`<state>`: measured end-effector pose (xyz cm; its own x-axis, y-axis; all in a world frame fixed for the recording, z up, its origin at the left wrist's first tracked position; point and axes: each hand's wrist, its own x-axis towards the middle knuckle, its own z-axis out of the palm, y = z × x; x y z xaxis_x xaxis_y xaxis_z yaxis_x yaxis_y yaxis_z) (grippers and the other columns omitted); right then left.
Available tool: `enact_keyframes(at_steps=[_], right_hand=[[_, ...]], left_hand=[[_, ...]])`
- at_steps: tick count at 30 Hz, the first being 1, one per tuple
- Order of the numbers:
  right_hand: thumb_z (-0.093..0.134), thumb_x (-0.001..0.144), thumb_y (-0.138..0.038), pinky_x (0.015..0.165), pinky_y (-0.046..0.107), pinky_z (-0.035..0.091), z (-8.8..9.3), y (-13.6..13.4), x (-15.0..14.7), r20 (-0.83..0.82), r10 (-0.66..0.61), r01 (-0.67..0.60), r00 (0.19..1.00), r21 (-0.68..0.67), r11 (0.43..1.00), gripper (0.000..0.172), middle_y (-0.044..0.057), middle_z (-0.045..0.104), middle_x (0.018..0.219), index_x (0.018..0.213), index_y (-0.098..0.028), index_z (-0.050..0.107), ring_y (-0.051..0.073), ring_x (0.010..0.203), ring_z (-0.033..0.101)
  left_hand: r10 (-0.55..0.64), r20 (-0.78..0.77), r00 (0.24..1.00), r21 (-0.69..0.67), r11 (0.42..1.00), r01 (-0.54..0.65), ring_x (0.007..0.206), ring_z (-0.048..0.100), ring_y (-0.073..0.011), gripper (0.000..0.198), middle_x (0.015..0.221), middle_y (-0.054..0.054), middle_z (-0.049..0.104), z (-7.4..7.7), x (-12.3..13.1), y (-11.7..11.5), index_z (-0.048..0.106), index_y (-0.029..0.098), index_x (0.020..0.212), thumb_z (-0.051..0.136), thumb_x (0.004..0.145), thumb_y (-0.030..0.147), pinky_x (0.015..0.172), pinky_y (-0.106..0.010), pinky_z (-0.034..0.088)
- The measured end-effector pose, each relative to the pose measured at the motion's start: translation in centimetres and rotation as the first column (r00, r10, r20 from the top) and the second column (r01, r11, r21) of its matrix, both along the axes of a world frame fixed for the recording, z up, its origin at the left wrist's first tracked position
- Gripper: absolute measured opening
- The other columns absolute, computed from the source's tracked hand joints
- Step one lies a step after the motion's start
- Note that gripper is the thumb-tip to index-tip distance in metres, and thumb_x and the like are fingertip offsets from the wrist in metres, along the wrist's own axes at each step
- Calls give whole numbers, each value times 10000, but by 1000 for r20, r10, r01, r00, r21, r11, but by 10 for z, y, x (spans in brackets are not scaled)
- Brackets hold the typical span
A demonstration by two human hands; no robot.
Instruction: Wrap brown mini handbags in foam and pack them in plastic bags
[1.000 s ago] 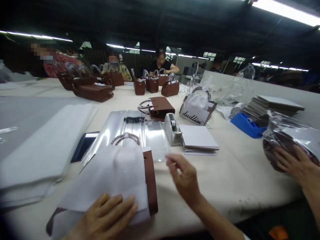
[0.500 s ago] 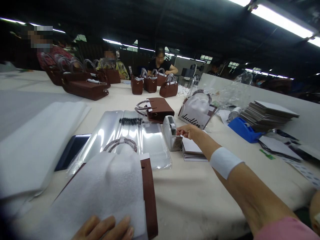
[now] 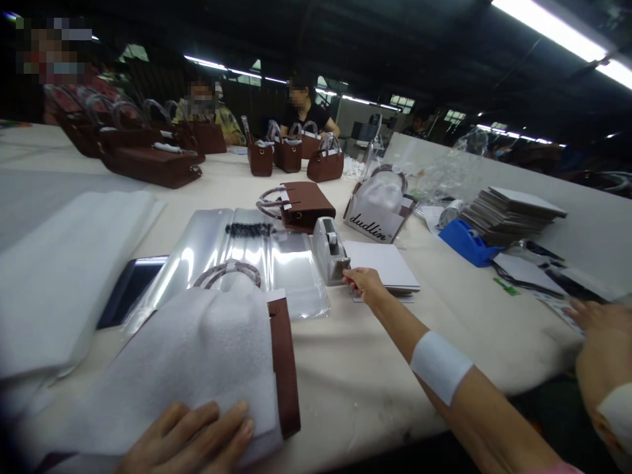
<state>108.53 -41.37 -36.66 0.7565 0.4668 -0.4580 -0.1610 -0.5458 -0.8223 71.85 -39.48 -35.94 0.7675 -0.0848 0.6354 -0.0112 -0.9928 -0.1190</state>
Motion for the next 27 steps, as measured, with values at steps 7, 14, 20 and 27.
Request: enact_keyframes(at_steps=[7, 14, 20, 27], right_hand=[[502, 867, -295, 587, 240, 488, 2, 4, -16, 21, -87, 87, 996, -4, 996, 219, 31, 568, 864, 972, -108, 544, 96, 683, 554], [614, 769, -255, 297, 129, 148, 52, -60, -115, -81, 146, -123, 986, 237, 964, 177, -17, 562, 662, 716, -121, 512, -13, 351, 279], [663, 699, -365, 291, 129, 124, 73, -101, -205, -253, 431, -333, 866, 350, 875, 281, 2, 603, 617, 666, -118, 534, -18, 301, 284], [643, 711, -350, 286, 118, 123, 63, -100, -224, -252, 383, -317, 889, 266, 911, 259, 1, 610, 616, 693, -118, 530, -16, 300, 290]], left_hand=[[-10, -173, 985, -48, 999, 2, 924, 505, -195, 251, 1140, -42, 571, 6, -8, -6, 590, 202, 1045, 562, 798, 171, 697, -331, 369], [-17, -203, 979, -58, 998, 5, 920, 491, -199, 265, 1143, -59, 540, 9, -10, -8, 552, 191, 1076, 537, 812, 182, 695, -339, 379], [-10, -256, 967, -81, 997, -11, 870, 491, -196, 260, 1014, -69, 550, 15, -13, -9, 529, 192, 1097, 459, 849, 160, 696, -333, 399], [29, -214, 976, -66, 997, -44, 902, 482, -208, 273, 1327, -122, 360, 12, -15, -10, 517, 195, 1112, 432, 854, 175, 702, -358, 407]])
